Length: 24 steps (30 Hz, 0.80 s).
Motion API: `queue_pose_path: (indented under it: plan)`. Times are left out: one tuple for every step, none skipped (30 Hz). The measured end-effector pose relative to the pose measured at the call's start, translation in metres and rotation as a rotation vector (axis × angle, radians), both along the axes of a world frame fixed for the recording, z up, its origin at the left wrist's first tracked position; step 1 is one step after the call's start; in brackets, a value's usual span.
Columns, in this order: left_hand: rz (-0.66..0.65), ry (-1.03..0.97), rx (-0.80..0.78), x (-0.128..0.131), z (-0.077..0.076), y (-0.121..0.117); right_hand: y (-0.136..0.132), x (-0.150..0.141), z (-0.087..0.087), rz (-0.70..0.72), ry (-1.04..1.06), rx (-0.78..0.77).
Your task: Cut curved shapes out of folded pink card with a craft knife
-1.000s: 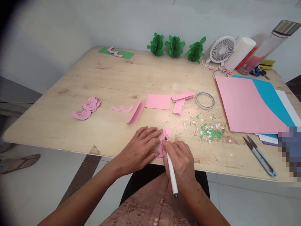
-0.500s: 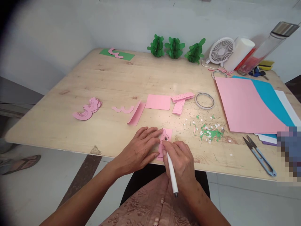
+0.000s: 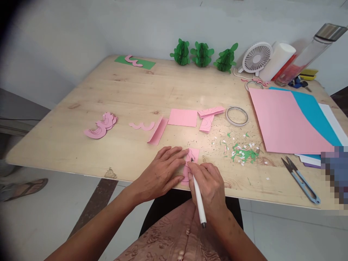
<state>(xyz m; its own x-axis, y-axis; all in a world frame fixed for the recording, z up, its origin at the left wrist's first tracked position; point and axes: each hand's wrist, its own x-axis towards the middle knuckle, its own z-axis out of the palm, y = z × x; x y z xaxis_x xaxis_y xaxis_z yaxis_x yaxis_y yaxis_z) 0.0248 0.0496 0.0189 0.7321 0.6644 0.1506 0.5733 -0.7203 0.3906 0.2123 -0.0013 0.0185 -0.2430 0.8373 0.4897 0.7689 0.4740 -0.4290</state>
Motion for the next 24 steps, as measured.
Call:
queue_pose_path:
  plan:
    - [0.0,0.002,0.001,0.0,0.0,0.0,0.0,0.0,0.0,0.0,-0.003,0.0]
    - [0.0,0.005,0.002,0.0,0.001,0.0,0.0,0.0,0.0,0.0,-0.004,0.0]
    - [0.0,0.007,0.004,0.0,0.001,0.0,0.0,0.0,0.001,0.002,-0.003,0.0]
    - [0.0,0.008,0.005,0.0,0.001,0.0,0.0,0.0,0.001,0.004,0.002,-0.003]
    - [0.0,0.009,0.005,0.0,0.001,0.0,0.0,0.001,0.002,0.008,0.012,-0.01]
    - [0.001,0.008,0.006,0.0,0.001,0.0,0.001,0.001,0.002,0.013,0.027,-0.024]
    - [0.001,0.007,0.006,0.0,0.001,0.0,0.001,0.002,0.002,0.02,0.048,-0.043]
    - [0.001,0.006,0.007,0.0,0.0,0.0,0.001,0.003,0.003,0.025,0.074,-0.064]
    - [0.001,0.006,0.006,0.0,0.0,0.0,0.002,0.004,0.003,0.026,0.103,-0.087]
    - [0.0,0.007,0.005,0.0,0.0,0.0,0.002,0.004,0.004,0.021,0.134,-0.109]
    - [-0.001,0.009,0.003,0.0,0.0,0.0,0.003,0.005,0.004,0.01,0.166,-0.13]
    - [-0.002,0.011,0.001,-0.001,0.0,0.0,0.005,0.005,0.004,-0.006,0.198,-0.148]
    - [-0.003,0.013,-0.001,-0.001,-0.001,0.0,0.006,0.005,0.005,-0.022,0.227,-0.166]
    - [-0.003,0.015,-0.003,-0.001,-0.001,0.0,0.008,0.004,0.005,-0.034,0.252,-0.181]
    - [-0.002,0.016,-0.004,-0.001,0.0,0.0,0.01,0.003,0.006,-0.042,0.273,-0.193]
    - [-0.001,0.015,-0.005,-0.001,0.0,0.0,0.012,0.002,0.007,-0.049,0.29,-0.199]
    - [0.0,0.013,-0.005,0.0,0.0,0.0,0.014,0.001,0.007,-0.06,0.303,-0.202]
    - [0.002,0.009,-0.004,0.0,0.0,0.0,0.016,0.0,0.007,-0.077,0.312,-0.204]
    - [0.004,0.003,-0.003,0.0,0.0,0.0,0.018,-0.001,0.008,-0.101,0.316,-0.208]
    - [0.007,-0.002,-0.004,0.0,0.001,0.0,0.02,-0.002,0.008,-0.126,0.314,-0.217]
    - [0.01,-0.006,-0.005,0.0,0.001,0.0,0.021,-0.002,0.008,-0.149,0.31,-0.232]
    - [0.011,-0.009,-0.007,0.0,0.001,0.0,0.022,-0.003,0.008,-0.164,0.305,-0.252]
    - [0.012,-0.011,-0.008,0.0,0.001,0.0,0.022,-0.003,0.009,-0.172,0.303,-0.271]
    - [0.012,-0.014,-0.01,0.0,0.001,0.0,0.023,-0.003,0.009,-0.173,0.301,-0.287]
